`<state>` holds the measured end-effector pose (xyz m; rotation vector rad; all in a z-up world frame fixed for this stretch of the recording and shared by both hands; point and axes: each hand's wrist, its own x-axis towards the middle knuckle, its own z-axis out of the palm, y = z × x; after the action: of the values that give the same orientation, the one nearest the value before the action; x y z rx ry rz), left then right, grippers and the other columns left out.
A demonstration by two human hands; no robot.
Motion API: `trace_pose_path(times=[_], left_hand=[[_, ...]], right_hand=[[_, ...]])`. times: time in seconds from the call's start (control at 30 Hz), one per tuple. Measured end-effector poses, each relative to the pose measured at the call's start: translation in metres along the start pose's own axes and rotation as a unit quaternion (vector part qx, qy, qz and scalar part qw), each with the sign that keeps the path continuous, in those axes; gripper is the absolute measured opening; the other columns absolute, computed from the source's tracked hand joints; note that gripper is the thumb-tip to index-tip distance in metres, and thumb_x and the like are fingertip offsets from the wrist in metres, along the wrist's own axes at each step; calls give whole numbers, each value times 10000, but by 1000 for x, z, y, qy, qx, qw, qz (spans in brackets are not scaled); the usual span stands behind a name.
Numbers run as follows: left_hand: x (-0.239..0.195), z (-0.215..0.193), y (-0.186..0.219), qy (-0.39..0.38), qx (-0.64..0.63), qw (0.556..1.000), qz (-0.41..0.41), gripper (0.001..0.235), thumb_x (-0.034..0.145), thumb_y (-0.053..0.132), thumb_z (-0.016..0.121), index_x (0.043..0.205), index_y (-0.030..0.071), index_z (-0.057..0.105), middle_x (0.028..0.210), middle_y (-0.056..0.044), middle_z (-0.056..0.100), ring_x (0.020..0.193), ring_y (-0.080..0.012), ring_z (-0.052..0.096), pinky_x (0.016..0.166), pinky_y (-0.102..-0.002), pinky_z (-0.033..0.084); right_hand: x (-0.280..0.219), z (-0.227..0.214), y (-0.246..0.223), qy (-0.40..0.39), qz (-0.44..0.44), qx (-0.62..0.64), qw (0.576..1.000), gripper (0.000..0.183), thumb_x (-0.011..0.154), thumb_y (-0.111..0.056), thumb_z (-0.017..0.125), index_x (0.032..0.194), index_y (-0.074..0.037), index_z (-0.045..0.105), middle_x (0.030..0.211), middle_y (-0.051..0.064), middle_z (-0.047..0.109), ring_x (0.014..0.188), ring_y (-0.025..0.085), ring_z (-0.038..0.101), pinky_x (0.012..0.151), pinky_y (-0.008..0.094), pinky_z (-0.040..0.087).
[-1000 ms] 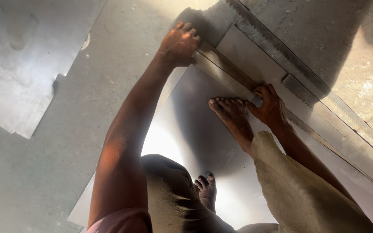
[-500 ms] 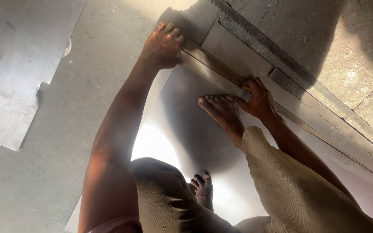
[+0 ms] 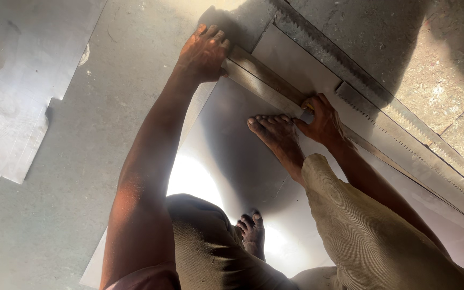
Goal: The person uses a framing square and a marking tool to draw lines on a large metal sheet. They move the square to different positions to mark out several distinct shapes.
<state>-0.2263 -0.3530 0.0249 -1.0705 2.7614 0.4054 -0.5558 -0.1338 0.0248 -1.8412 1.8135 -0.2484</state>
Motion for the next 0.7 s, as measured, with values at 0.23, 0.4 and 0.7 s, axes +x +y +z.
trace_pose_path(times=[0.23, 0.4, 0.7], left_hand=[[1, 0, -1, 11, 18, 1000, 6, 897, 729, 532, 862, 1389, 4, 559, 1434, -206, 548, 1370, -334, 454, 1163, -454, 301], [-2, -3, 1, 7, -9, 1000, -1, 823, 751, 482, 885, 1364, 10, 605, 1411, -175, 594, 1366, -308, 497, 1190, -433, 342], [-1, 5, 2, 29, -33, 999, -15, 801, 708, 450, 898, 1354, 68, 617, 1424, -133, 581, 1370, -299, 482, 1183, -446, 321]], right_hand=[[3, -1, -1, -1, 5, -7, 1000, 503, 683, -194, 931, 1037, -37, 611, 1018, 114, 586, 820, 244, 644, 718, 386, 576], [4, -6, -4, -19, 19, -23, 999, 507, 685, -205, 926, 1045, -40, 611, 1026, 111, 587, 812, 247, 642, 718, 390, 571], [4, -2, 0, -12, 2, -31, 999, 514, 678, -221, 933, 1037, -37, 614, 1045, 121, 596, 876, 272, 659, 765, 411, 582]])
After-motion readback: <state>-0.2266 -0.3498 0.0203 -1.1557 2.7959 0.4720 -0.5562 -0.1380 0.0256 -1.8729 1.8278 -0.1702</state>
